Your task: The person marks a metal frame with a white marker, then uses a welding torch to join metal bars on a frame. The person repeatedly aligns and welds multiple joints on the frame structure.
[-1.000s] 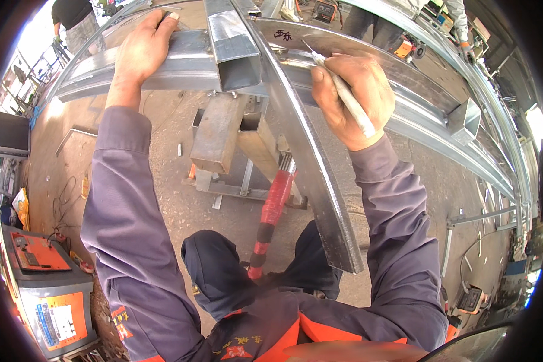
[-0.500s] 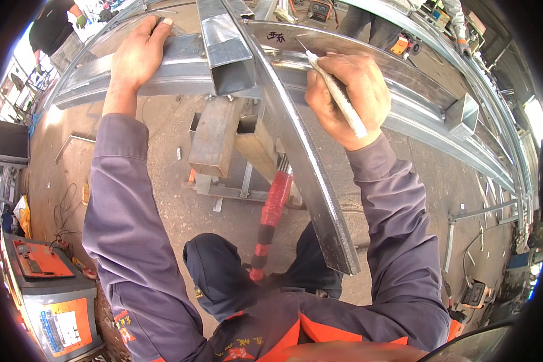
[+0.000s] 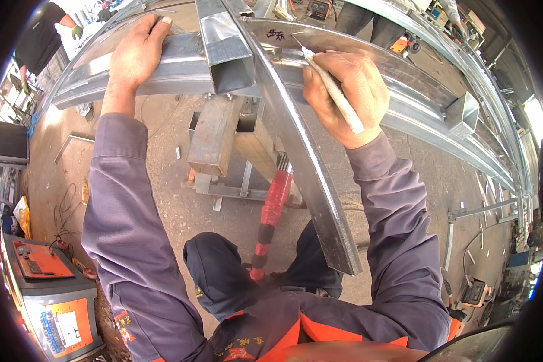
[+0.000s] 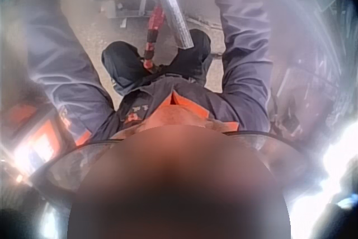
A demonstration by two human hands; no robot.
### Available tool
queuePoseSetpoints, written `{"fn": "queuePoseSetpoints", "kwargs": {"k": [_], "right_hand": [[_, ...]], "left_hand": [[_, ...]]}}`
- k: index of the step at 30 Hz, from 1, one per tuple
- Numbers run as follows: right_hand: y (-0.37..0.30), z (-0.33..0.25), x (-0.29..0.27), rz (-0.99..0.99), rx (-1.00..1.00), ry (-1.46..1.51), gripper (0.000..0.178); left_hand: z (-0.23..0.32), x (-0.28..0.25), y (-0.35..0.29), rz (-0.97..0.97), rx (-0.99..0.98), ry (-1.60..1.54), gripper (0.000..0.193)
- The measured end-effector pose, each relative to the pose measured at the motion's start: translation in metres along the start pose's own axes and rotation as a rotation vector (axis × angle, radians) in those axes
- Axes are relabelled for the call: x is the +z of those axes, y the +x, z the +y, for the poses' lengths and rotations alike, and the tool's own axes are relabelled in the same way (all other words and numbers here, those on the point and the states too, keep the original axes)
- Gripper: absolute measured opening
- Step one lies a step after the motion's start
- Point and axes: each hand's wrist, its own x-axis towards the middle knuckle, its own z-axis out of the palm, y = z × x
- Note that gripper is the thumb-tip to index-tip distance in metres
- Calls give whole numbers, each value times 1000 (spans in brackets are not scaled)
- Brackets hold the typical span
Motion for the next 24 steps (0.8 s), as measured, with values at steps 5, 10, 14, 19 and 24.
{"fn": "queuePoseSetpoints", "kwargs": {"k": [5, 10, 14, 19, 24], "right_hand": [[0, 0, 1, 9, -10, -3, 28], [-1, 2, 1, 8, -13, 3, 27], [-1, 2, 1, -11, -28, 21, 27], [-2, 3, 2, -1, -31, 2, 27], [-3, 4, 2, 25, -27, -2, 27]], "left_hand": [[0, 1, 0, -1, 11, -12, 46], [1, 1, -2, 15, -5, -5, 46], [0, 0, -1, 0, -4, -20, 46], [-2, 1, 1, 0, 7, -15, 45], [-4, 2, 1, 7, 19, -15, 45]]}}
